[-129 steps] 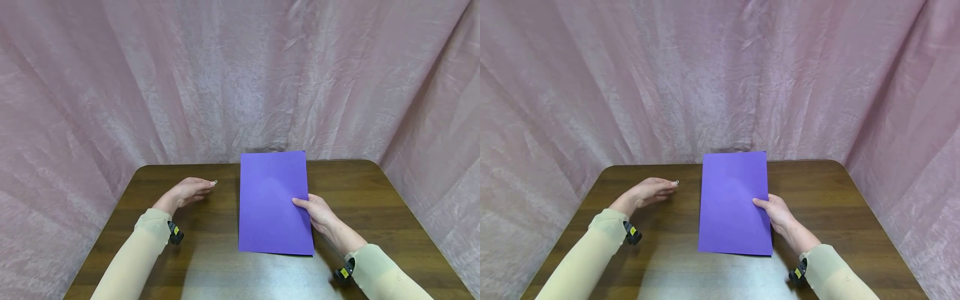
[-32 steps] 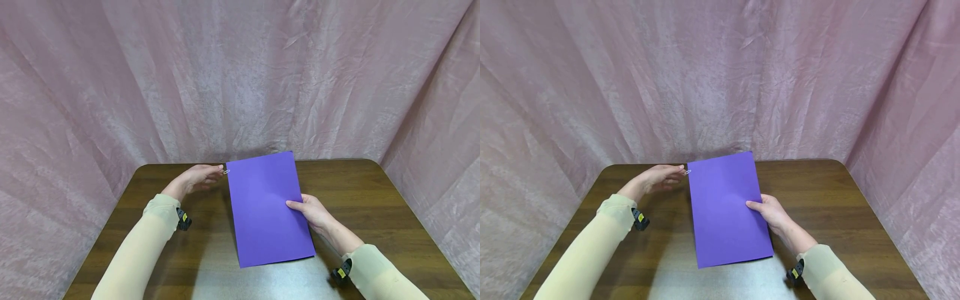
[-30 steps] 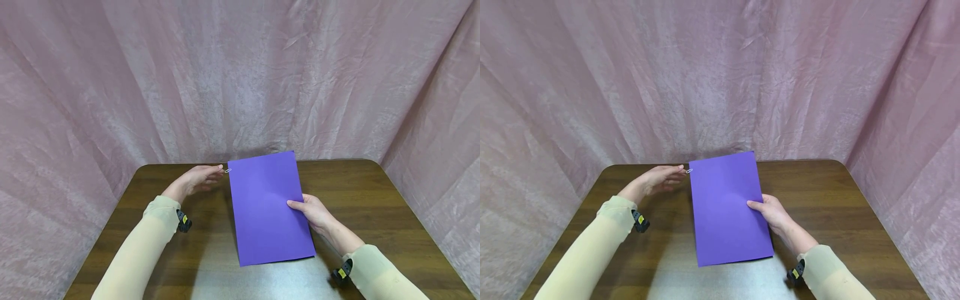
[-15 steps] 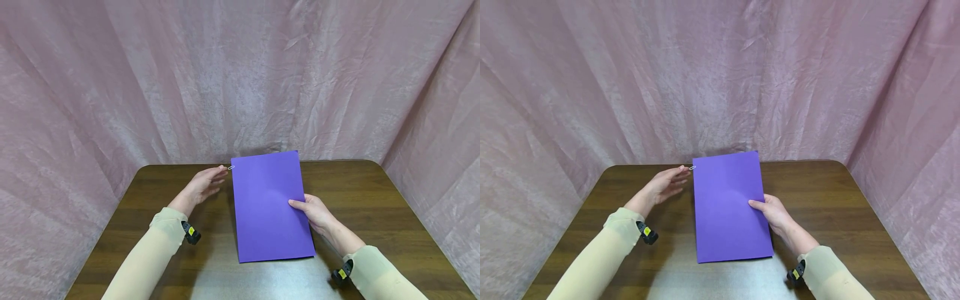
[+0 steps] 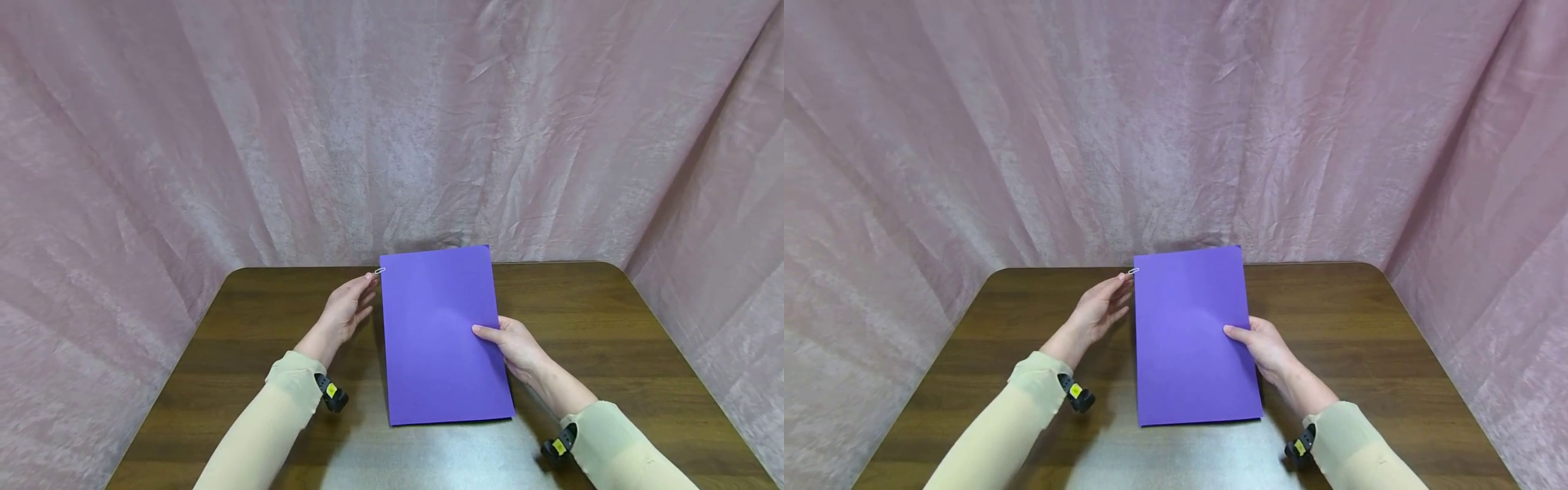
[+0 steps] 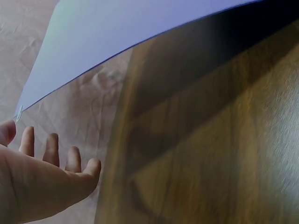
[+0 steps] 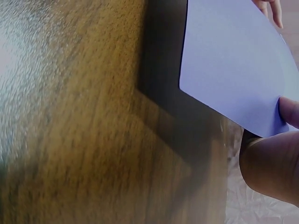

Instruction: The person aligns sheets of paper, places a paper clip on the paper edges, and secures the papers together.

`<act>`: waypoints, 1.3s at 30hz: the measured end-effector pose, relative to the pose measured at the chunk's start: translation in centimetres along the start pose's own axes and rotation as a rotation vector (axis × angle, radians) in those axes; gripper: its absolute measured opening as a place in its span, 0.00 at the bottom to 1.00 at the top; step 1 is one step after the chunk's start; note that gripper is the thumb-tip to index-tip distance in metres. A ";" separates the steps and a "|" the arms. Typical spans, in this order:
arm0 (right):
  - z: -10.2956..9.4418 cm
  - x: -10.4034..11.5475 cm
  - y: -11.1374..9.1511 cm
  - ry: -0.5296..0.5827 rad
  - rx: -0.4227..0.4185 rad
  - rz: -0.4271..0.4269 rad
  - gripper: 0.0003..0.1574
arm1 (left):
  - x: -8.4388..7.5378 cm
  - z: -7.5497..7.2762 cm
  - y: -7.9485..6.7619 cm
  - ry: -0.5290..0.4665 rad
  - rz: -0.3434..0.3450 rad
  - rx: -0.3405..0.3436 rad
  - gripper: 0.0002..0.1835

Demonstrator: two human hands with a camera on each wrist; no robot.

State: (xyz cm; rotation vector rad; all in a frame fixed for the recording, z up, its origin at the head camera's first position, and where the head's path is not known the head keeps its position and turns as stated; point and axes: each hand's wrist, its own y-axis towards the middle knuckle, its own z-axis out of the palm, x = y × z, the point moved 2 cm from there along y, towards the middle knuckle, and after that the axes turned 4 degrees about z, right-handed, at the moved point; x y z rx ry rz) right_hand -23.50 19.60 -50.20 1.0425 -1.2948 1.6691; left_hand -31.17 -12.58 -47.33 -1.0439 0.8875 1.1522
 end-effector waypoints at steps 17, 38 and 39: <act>0.0 0.0 -0.1 -0.001 0.012 -0.005 0.18 | 1.0 1.4 0.4 -0.089 0.053 -0.100 0.11; 0.1 -0.3 -0.1 0.003 0.022 -0.005 0.14 | 1.3 1.3 0.8 -0.167 0.037 -0.094 0.02; 0.1 -0.3 -0.1 0.003 0.023 -0.005 0.14 | 1.3 1.3 0.8 -0.165 0.036 -0.094 0.02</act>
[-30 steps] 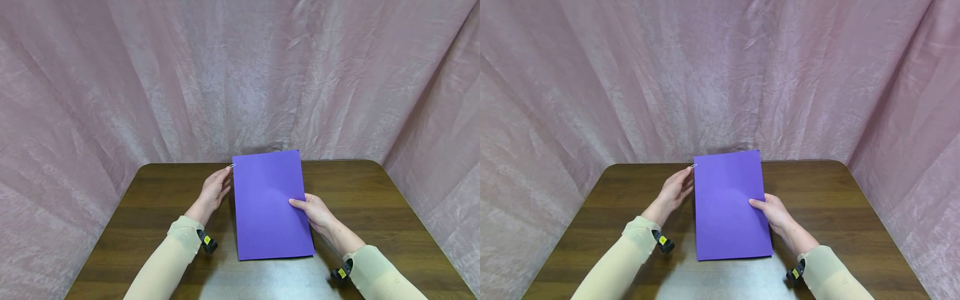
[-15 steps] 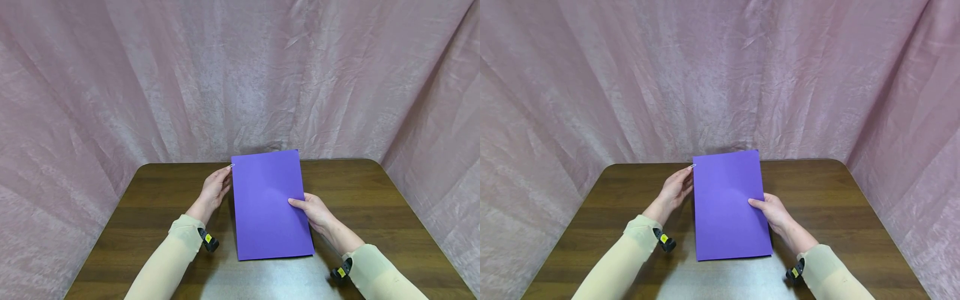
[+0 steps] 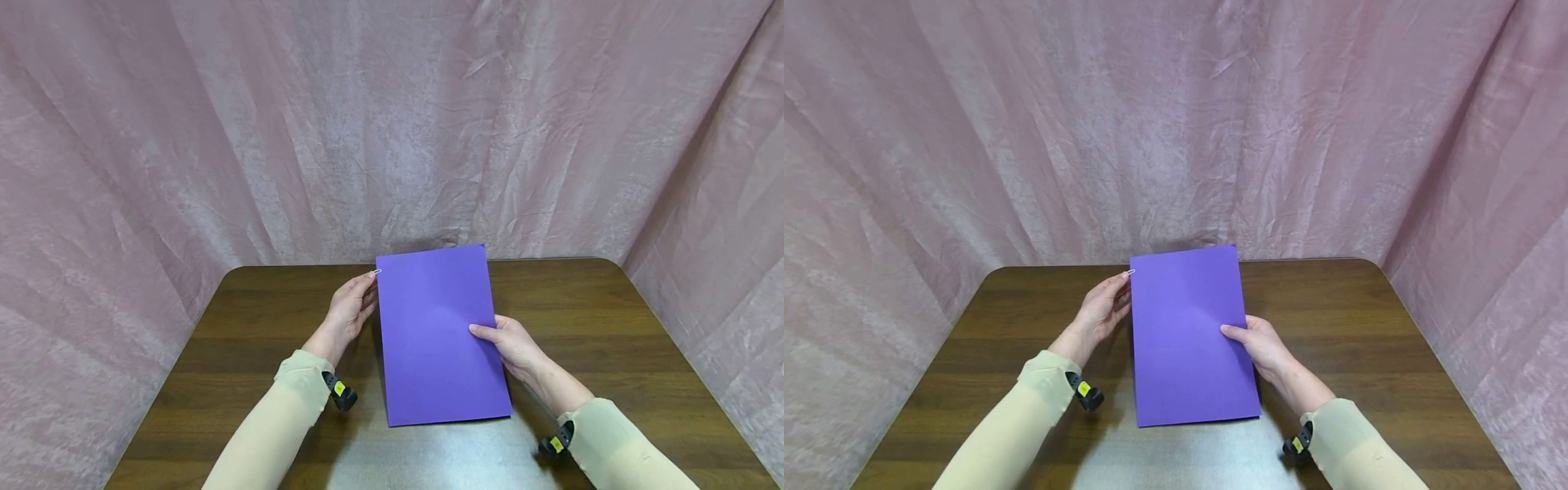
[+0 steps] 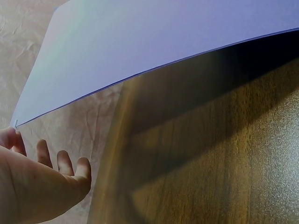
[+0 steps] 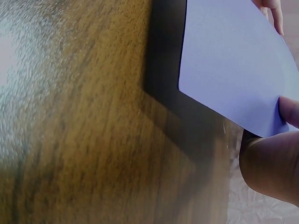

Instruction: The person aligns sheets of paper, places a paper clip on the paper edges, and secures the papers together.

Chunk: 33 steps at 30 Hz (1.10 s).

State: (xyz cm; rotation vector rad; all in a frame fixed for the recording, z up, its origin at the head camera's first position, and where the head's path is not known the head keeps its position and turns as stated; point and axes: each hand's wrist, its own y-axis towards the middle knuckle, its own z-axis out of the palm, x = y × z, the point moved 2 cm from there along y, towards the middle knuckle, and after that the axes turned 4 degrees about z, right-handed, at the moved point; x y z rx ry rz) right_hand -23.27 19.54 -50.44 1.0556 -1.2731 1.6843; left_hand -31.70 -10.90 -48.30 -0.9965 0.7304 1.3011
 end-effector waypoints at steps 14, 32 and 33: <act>-0.1 -0.1 0.0 0.002 -0.003 0.001 0.14 | -0.2 0.0 0.1 -0.004 -0.011 -0.008 0.03; -0.2 -0.2 0.1 -0.019 -0.006 0.005 0.17 | -0.2 -0.1 0.2 0.014 -0.026 -0.017 0.04; -0.1 -0.2 0.0 -0.019 -0.007 0.005 0.17 | -0.2 -0.1 0.2 0.018 -0.027 -0.015 0.05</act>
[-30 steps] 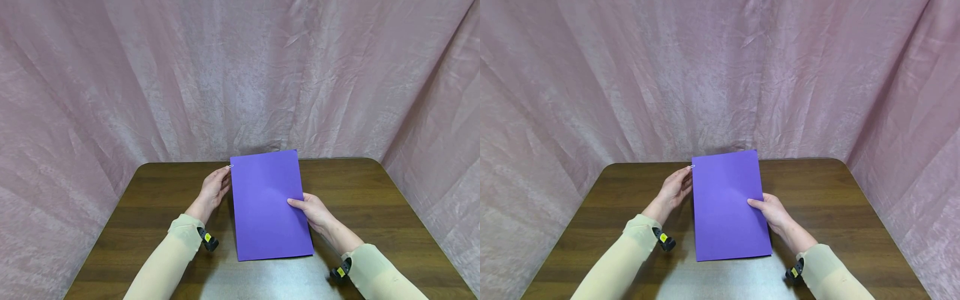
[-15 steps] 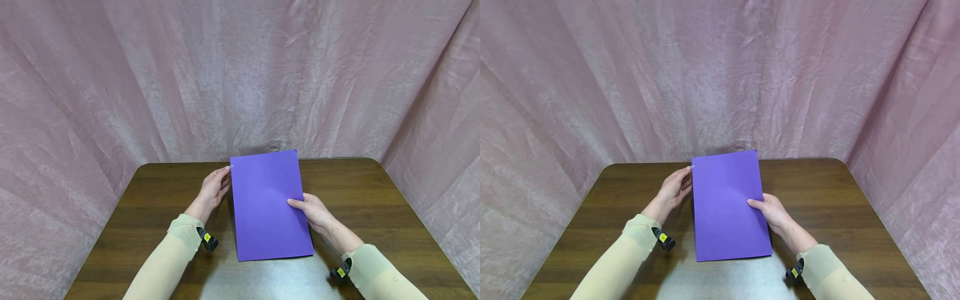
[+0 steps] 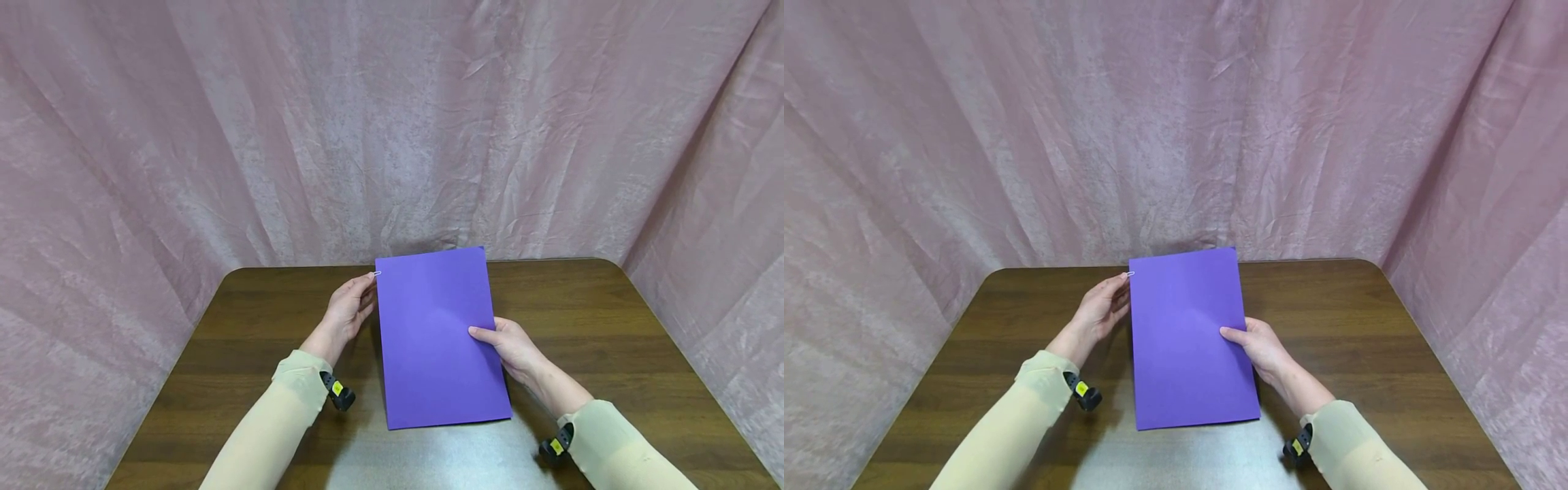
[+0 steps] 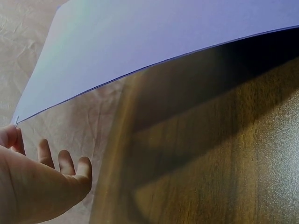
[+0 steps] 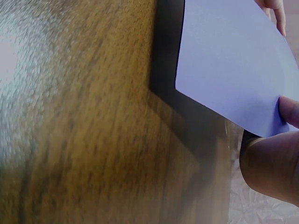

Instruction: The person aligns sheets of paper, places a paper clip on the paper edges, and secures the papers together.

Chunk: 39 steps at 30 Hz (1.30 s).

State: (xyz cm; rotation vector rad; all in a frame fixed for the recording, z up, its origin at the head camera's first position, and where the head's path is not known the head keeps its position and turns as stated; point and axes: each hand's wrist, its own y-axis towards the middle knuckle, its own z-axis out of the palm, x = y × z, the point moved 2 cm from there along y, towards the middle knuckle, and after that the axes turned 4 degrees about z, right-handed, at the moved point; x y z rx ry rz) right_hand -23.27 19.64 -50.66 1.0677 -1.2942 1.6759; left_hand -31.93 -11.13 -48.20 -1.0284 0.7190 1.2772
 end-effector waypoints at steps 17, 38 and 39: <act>0.1 -0.2 0.1 0.015 0.003 0.003 0.10 | -0.2 -0.1 0.0 0.004 -0.009 0.001 0.04; 0.1 -0.3 0.1 0.015 0.011 0.000 0.09 | 0.0 -0.1 0.0 0.015 -0.012 0.005 0.03; 0.1 -0.3 0.1 0.015 0.010 0.000 0.08 | 0.0 -0.1 0.0 0.016 -0.013 0.005 0.03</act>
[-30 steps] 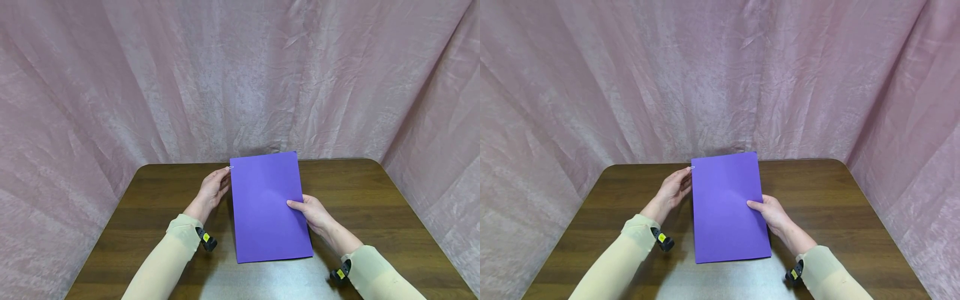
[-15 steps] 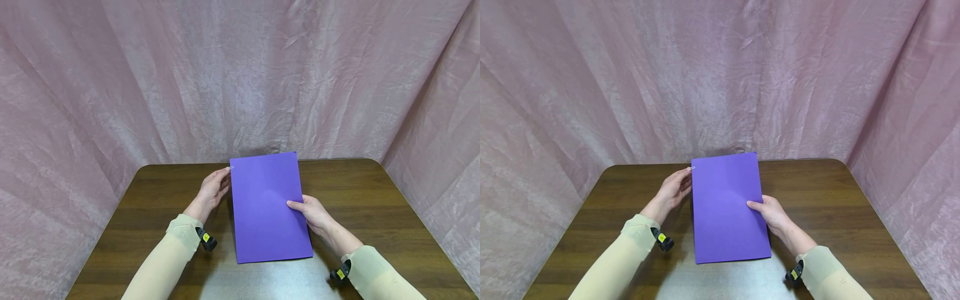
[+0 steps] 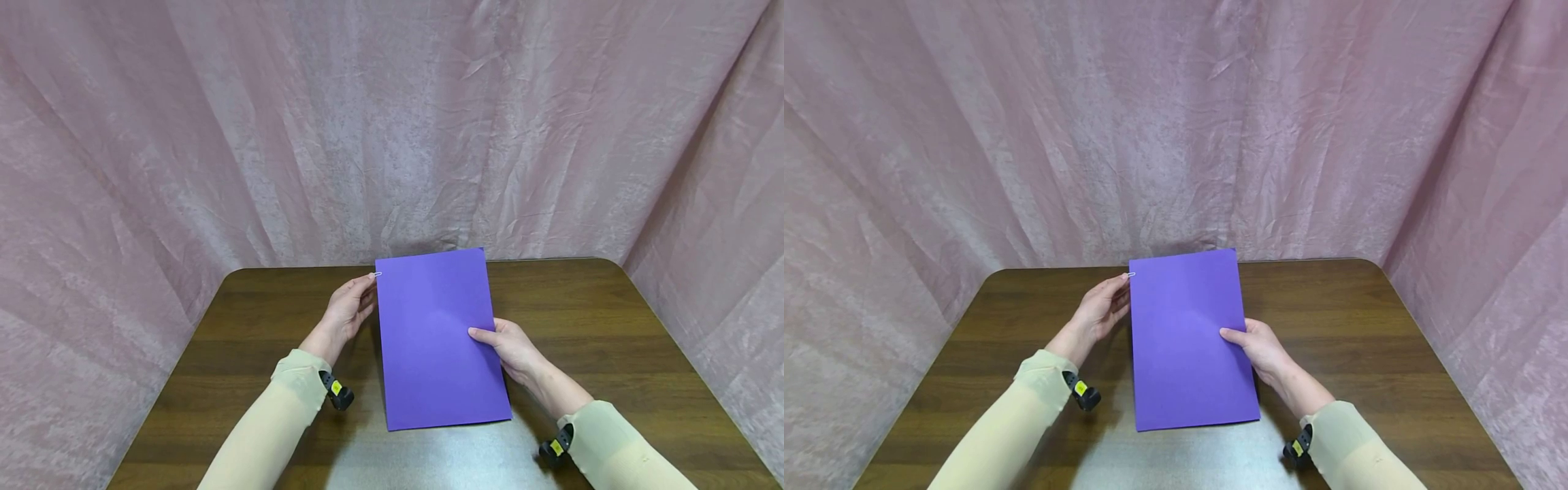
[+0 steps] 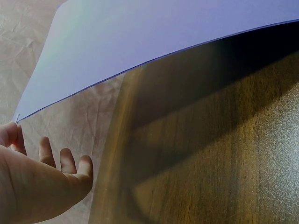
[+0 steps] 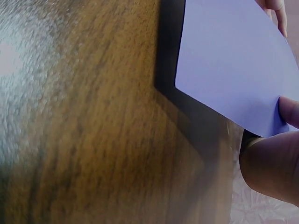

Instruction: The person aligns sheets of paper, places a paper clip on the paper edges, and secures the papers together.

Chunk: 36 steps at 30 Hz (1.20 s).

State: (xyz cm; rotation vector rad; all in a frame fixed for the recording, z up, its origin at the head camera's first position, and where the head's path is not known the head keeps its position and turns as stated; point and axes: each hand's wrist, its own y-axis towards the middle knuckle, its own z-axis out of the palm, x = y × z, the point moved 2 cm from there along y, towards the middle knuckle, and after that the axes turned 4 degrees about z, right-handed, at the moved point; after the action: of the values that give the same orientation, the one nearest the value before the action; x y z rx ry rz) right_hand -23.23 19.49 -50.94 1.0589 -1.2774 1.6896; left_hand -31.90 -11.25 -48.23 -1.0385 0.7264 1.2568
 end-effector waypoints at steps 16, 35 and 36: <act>-0.1 0.0 0.1 -0.004 -0.008 0.000 0.10 | -0.3 0.2 -0.1 0.017 -0.007 0.021 0.10; -0.1 -0.1 0.1 0.004 -0.005 -0.001 0.08 | -0.3 0.3 -0.2 -0.002 -0.012 0.027 0.04; -0.1 -0.1 0.1 0.003 -0.004 -0.001 0.08 | -0.4 0.3 -0.3 0.001 -0.012 0.029 0.04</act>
State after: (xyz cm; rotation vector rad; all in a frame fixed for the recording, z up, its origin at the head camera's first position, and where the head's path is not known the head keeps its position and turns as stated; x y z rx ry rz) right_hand -23.31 19.56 -51.10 1.0542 -1.2778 1.6872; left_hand -31.76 -11.15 -47.73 -1.0186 0.7352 1.2322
